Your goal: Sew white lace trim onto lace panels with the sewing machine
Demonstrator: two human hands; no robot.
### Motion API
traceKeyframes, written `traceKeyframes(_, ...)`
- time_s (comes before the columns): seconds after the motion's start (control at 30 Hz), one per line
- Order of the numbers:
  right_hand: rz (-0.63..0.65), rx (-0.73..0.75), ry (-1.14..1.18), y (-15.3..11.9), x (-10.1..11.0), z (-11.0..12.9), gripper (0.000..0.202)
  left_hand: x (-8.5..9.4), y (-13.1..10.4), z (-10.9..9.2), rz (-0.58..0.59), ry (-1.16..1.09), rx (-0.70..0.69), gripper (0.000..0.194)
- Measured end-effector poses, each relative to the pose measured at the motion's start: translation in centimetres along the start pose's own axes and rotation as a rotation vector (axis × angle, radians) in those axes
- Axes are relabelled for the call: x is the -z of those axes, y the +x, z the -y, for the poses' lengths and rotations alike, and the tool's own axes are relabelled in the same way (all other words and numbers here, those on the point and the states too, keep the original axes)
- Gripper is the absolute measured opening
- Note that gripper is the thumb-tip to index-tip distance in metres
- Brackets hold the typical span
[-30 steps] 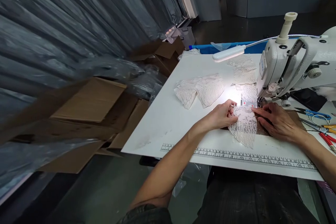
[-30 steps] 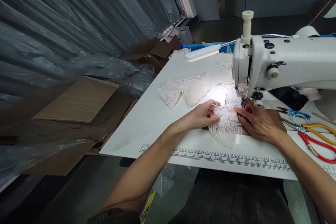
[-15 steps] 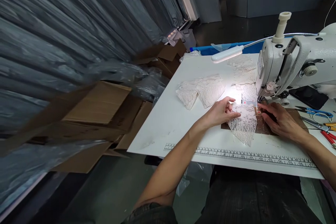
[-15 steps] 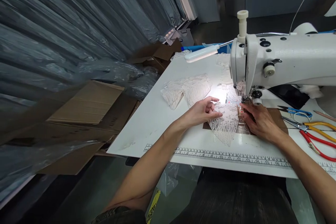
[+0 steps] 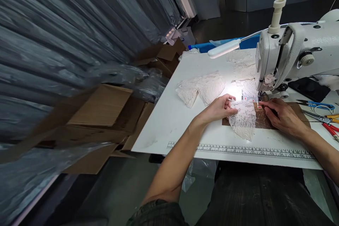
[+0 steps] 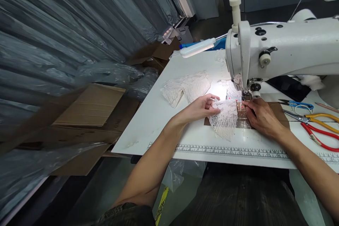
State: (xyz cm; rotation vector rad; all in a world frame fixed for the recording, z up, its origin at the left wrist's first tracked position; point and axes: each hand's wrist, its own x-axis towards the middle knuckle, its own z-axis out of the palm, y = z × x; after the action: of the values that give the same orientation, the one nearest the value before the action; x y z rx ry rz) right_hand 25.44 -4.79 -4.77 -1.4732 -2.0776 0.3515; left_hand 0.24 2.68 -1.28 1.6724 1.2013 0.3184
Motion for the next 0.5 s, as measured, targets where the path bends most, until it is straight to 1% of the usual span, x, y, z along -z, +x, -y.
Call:
traceKeyframes(0.2,0.014,0.009,0.027,-0.27,0.12,0.11,0.038,-0.32,-0.19,-0.43,0.006,0.038,0.005,0.040)
traceKeyframes(0.3,0.048,0.074,0.036,-0.48,0.15,0.06,0.037,-0.44,-0.38,-0.55,0.015,0.036,-0.008,0.039)
traceKeyframes(0.4,0.109,0.156,-0.041,-0.58,0.17,0.13,0.035,-0.42,-0.57,-0.51,0.013,0.043,-0.028,0.038)
traceKeyframes(0.5,0.132,0.172,-0.132,-0.57,0.17,0.29,0.036,-0.34,-0.76,-0.64,0.005,0.101,-0.036,0.039)
